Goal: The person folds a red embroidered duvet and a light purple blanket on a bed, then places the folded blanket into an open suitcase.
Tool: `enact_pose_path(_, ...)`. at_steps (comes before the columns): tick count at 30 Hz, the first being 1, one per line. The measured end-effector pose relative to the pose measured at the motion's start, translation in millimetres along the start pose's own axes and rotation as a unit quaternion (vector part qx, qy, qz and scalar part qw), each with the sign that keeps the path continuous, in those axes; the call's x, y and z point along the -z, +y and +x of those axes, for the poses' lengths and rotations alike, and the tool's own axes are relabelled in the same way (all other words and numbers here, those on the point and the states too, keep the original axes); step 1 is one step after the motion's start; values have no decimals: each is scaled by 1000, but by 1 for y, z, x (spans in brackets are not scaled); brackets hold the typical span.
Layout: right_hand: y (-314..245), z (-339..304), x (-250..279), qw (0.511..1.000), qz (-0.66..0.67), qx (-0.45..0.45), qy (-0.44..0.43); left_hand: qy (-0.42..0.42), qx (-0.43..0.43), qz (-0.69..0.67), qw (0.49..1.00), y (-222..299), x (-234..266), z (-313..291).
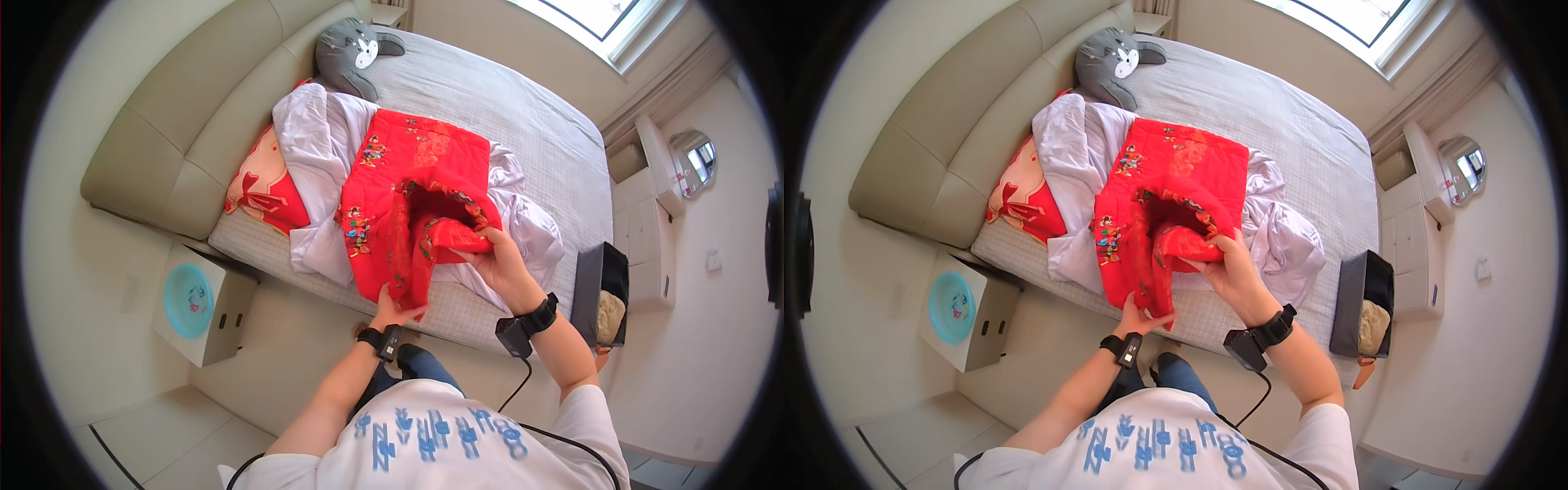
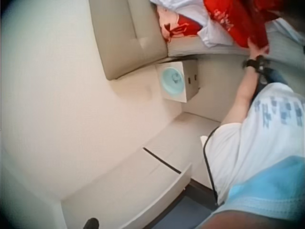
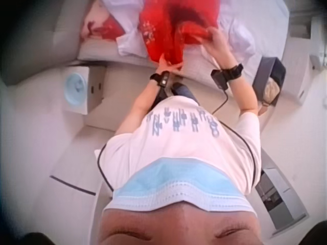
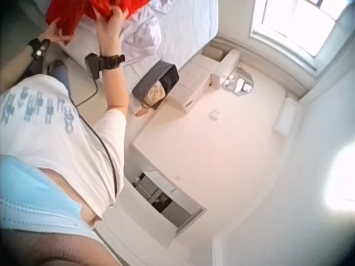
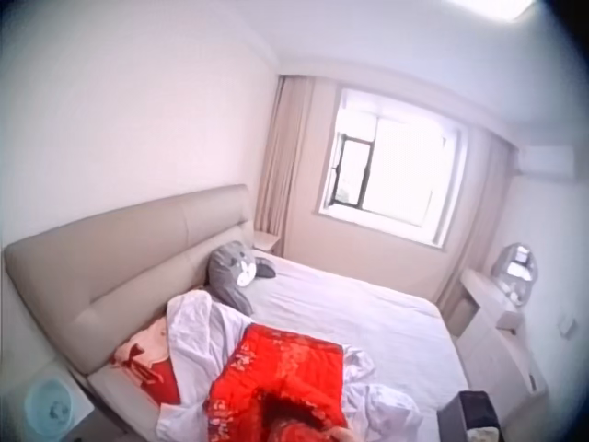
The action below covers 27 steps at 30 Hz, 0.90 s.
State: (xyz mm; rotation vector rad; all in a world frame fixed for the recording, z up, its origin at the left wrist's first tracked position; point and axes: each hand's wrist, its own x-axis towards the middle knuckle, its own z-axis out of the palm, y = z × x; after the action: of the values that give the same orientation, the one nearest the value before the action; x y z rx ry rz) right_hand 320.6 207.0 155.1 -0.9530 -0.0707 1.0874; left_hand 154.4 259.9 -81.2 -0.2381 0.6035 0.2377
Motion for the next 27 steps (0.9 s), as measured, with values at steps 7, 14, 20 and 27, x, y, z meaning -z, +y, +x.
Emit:
enact_pose_path(7,-6,3,88,992,58,-107,28,-37,-284,229,930,99,121,50)
enact_pose_path(14,25,-29,200,967,-133,-123,179,59,-221,43,973,132,25,-3)
enact_pose_path(20,49,-29,267,910,-320,-95,246,199,-427,245,847,139,13,-9)
enact_pose_path(27,79,-22,348,755,-641,8,138,113,-370,273,881,136,-18,-29)
